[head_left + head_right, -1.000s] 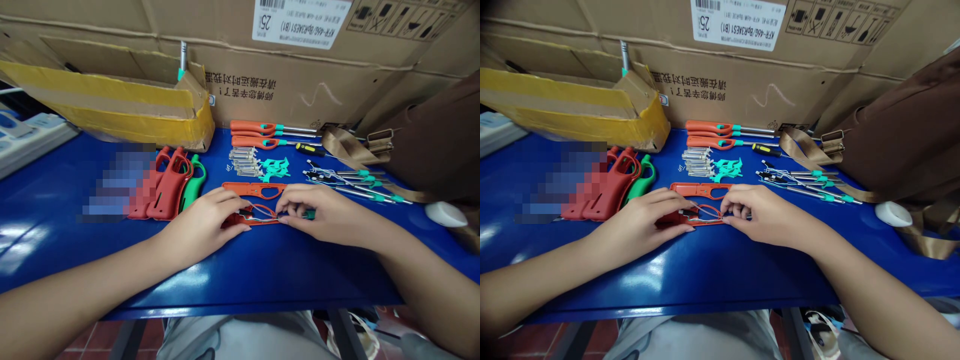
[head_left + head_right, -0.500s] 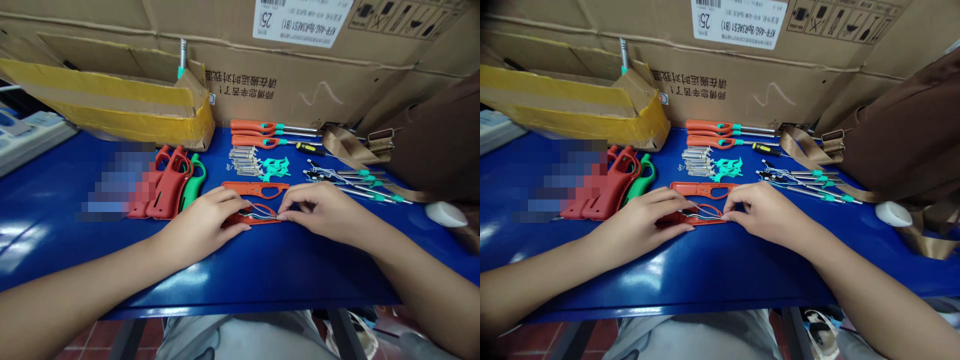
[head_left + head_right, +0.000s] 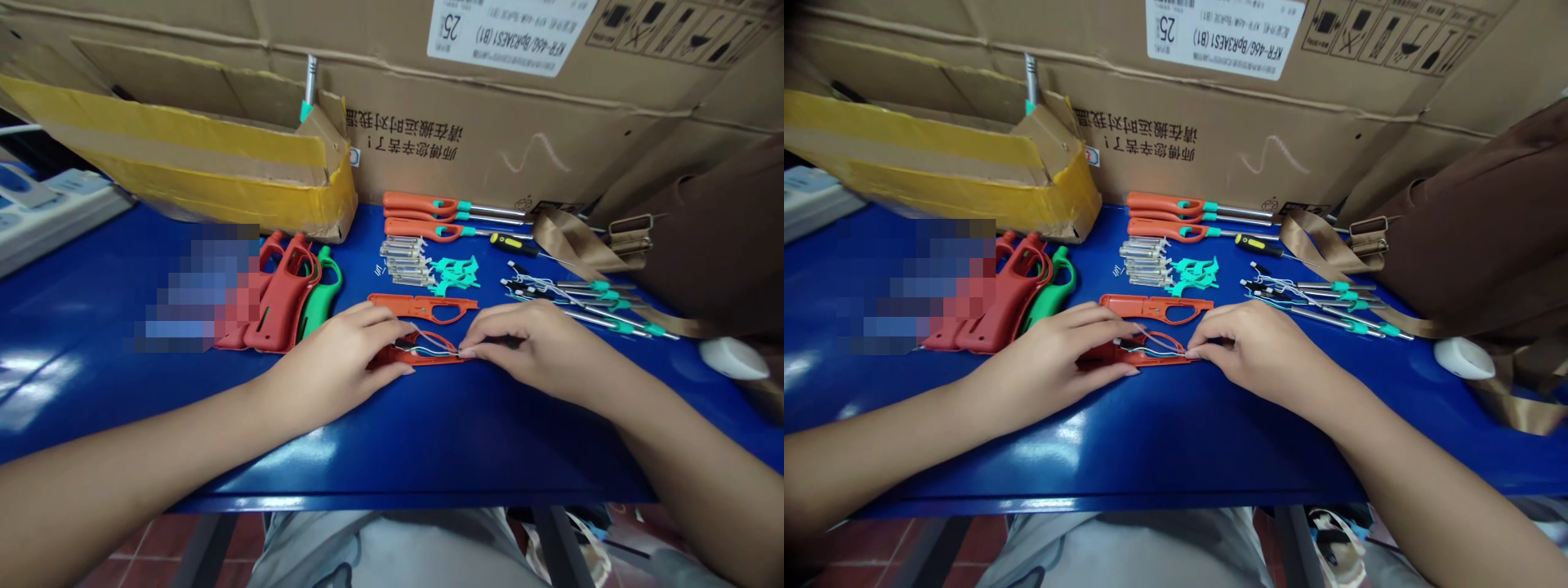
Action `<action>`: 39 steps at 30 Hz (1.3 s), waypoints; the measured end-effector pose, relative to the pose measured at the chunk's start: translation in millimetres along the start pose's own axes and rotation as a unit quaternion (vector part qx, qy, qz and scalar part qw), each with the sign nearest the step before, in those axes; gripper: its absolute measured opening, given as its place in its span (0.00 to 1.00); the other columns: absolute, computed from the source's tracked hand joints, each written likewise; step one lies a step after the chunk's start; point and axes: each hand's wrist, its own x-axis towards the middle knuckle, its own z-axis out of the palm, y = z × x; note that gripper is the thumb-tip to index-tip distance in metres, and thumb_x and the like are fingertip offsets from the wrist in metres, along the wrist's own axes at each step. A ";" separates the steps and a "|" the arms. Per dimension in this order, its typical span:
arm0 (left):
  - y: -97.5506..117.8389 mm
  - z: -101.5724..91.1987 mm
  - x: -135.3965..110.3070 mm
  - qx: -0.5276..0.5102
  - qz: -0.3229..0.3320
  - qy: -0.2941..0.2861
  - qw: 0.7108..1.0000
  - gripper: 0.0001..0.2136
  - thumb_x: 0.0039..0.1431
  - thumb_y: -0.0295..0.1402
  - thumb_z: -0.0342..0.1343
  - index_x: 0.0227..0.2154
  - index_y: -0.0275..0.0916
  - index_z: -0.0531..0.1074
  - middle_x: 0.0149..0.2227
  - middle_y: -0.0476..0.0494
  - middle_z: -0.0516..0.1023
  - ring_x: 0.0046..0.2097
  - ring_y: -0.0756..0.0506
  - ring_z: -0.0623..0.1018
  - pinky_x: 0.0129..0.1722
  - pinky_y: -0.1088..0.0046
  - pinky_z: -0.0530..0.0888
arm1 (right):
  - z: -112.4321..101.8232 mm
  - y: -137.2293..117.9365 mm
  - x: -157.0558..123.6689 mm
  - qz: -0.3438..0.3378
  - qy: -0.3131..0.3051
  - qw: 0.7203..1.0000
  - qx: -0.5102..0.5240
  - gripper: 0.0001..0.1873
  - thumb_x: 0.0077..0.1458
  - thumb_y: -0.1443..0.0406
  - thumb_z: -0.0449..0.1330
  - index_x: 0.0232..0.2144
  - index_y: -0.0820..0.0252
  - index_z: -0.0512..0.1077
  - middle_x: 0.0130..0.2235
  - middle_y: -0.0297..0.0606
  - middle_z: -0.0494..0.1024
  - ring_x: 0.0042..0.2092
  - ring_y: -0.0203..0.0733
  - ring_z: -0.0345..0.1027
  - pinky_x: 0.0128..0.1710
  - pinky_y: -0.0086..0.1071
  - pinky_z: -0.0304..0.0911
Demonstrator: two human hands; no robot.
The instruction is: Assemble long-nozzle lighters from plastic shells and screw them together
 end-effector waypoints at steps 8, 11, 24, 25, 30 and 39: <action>0.7 0.0 1.2 0.003 0.001 0.001 1.000 0.17 0.61 0.31 0.65 0.52 0.32 0.74 0.46 0.40 0.81 0.49 0.40 0.79 0.51 0.61 0.78 | 1.5 -0.7 2.1 0.008 0.001 1.000 0.029 0.08 0.61 0.64 0.62 0.32 0.53 0.82 0.36 0.36 0.82 0.37 0.41 0.75 0.39 0.35 0.67; 0.6 0.3 1.3 0.003 0.001 0.004 1.000 0.17 0.61 0.30 0.65 0.51 0.32 0.75 0.46 0.39 0.81 0.49 0.40 0.79 0.51 0.61 0.78 | 2.5 -0.7 4.4 0.038 0.001 0.998 0.042 0.07 0.59 0.63 0.63 0.31 0.54 0.82 0.35 0.36 0.82 0.34 0.40 0.73 0.34 0.34 0.64; 0.0 1.1 1.8 0.011 -0.014 0.005 1.000 0.16 0.60 0.32 0.67 0.50 0.34 0.76 0.45 0.38 0.81 0.48 0.39 0.80 0.50 0.58 0.79 | -0.8 6.8 9.0 0.093 -0.040 0.992 0.075 0.09 0.57 0.59 0.63 0.29 0.55 0.81 0.33 0.35 0.83 0.35 0.42 0.72 0.36 0.35 0.62; 0.7 1.0 1.7 0.011 -0.017 0.005 1.000 0.17 0.60 0.32 0.67 0.50 0.34 0.76 0.46 0.38 0.81 0.48 0.39 0.80 0.50 0.58 0.79 | -2.1 7.3 8.6 0.093 -0.047 0.991 0.081 0.10 0.57 0.58 0.63 0.30 0.55 0.81 0.34 0.36 0.83 0.36 0.43 0.73 0.36 0.36 0.63; 2.6 0.3 0.7 0.007 -0.018 0.009 1.000 0.17 0.60 0.32 0.67 0.51 0.35 0.75 0.45 0.39 0.81 0.48 0.39 0.80 0.51 0.58 0.79 | -5.3 9.2 6.3 0.082 -0.040 0.991 0.094 0.14 0.60 0.56 0.60 0.30 0.56 0.81 0.34 0.37 0.83 0.35 0.42 0.72 0.35 0.35 0.62; 5.9 2.9 -1.5 -0.002 -0.017 0.012 1.000 0.16 0.61 0.32 0.66 0.51 0.35 0.75 0.44 0.39 0.81 0.48 0.40 0.79 0.50 0.59 0.79 | 0.9 3.7 6.3 0.087 -0.057 0.992 0.075 0.09 0.58 0.60 0.64 0.27 0.57 0.77 0.30 0.33 0.78 0.33 0.39 0.68 0.33 0.33 0.60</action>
